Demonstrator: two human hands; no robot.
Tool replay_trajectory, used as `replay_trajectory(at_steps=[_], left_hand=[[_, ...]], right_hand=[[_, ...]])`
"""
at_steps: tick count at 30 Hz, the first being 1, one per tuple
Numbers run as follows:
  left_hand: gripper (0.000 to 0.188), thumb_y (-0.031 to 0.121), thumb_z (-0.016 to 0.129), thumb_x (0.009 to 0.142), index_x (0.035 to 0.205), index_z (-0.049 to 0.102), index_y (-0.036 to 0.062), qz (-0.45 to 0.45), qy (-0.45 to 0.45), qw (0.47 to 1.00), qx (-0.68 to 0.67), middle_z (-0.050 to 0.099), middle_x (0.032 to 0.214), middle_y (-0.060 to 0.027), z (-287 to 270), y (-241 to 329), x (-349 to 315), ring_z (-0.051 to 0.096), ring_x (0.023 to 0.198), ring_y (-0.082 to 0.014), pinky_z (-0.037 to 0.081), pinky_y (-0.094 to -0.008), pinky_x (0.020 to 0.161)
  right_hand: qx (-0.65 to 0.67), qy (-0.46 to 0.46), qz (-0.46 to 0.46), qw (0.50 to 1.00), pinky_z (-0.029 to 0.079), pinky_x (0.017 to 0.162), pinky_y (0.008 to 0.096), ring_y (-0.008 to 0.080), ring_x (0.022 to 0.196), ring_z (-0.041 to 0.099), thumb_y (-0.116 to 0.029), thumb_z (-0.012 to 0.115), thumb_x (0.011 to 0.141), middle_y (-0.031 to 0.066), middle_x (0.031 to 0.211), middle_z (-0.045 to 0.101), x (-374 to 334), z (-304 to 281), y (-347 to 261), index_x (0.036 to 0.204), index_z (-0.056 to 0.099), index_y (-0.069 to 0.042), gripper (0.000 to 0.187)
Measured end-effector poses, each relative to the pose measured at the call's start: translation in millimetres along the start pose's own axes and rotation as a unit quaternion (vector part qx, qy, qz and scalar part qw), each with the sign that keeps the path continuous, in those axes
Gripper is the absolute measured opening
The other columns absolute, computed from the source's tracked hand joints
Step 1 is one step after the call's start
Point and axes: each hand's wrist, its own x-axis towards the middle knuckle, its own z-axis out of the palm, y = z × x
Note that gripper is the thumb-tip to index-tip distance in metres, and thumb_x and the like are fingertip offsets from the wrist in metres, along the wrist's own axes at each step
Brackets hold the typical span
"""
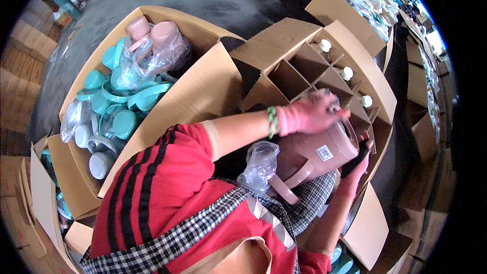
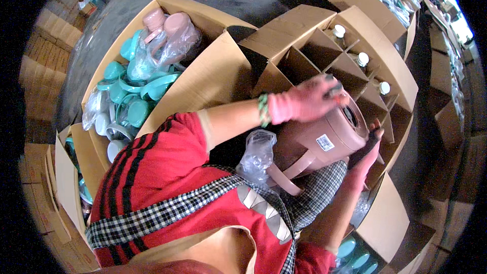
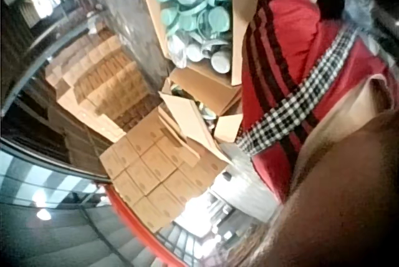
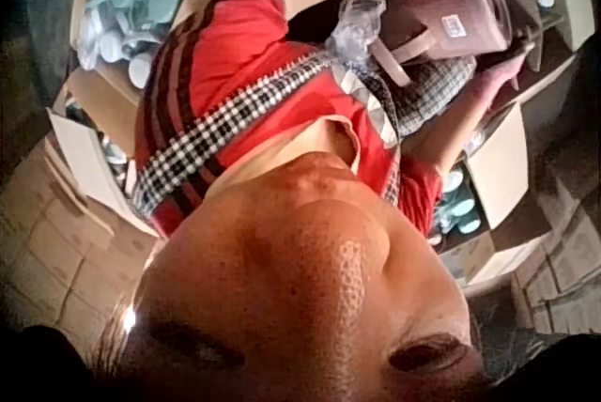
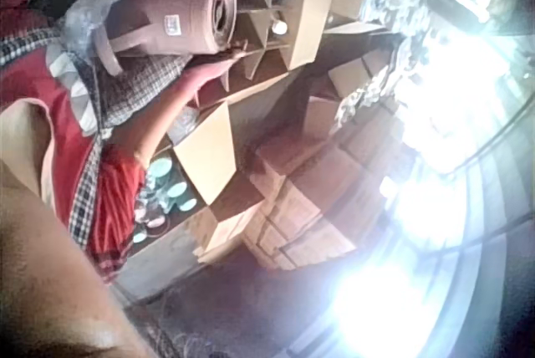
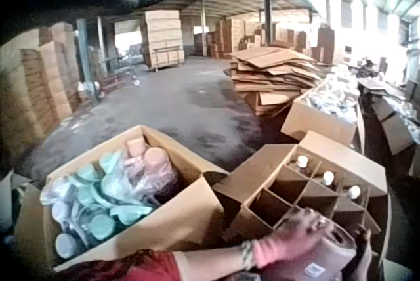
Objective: The person sits on the floor and assembles teal and pink kettles. They remove the kettles from plastic bags, insert the internal metal components, and screw the lids onto the bodies. The person handles the items one by one, placing the finished units into a cardboard box.
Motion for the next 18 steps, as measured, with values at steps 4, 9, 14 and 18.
replay_trajectory(at_steps=[4,9,14,18], left_hand=[[0.048,0.051,0.044,0.080,0.086,0.051,0.0035,-0.125,-0.146,0.918,-0.347,0.055,0.073,-0.0061,-10,-30,25,0.054,0.067,-0.0171,0.045,-0.0329,0.065],[0.052,0.049,0.042,0.078,0.098,0.049,0.0015,0.147,-0.006,0.961,0.233,0.047,0.094,-0.0261,-6,49,-33,0.046,0.088,-0.0378,0.039,-0.0445,0.075],[0.063,0.050,0.039,0.081,0.108,0.044,-0.0066,-0.046,0.067,0.997,-0.008,0.045,0.105,-0.0301,-20,-12,5,0.047,0.096,-0.0378,0.037,-0.0380,0.086],[0.054,0.044,0.039,0.084,0.116,0.042,0.0011,0.181,0.057,0.965,0.182,0.044,0.114,-0.0226,4,47,-41,0.043,0.107,-0.0336,0.035,-0.0377,0.090]], right_hand=[[-0.024,-0.010,-0.132,0.991,0.031,0.092,0.0353,0.0235,0.107,0.042,-0.044,0.031,0.088,0.0140,0.119,0.042,-35,28,-3,0.123,0.034,-0.001,0.055],[0.206,-0.126,0.115,0.963,0.040,0.087,0.0380,0.0278,0.102,0.048,-0.044,0.032,0.087,0.0154,0.118,0.044,14,-32,34,0.124,0.033,-0.004,0.055],[0.260,-0.066,0.025,0.963,0.032,0.093,0.0405,0.0273,0.109,0.042,-0.050,0.028,0.086,0.0133,0.124,0.038,-26,26,1,0.128,0.025,-0.008,0.059],[-0.009,-0.041,0.012,0.999,0.035,0.089,0.0336,0.0201,0.103,0.046,-0.045,0.030,0.087,0.0137,0.111,0.049,26,-38,40,0.119,0.039,-0.001,0.055]])
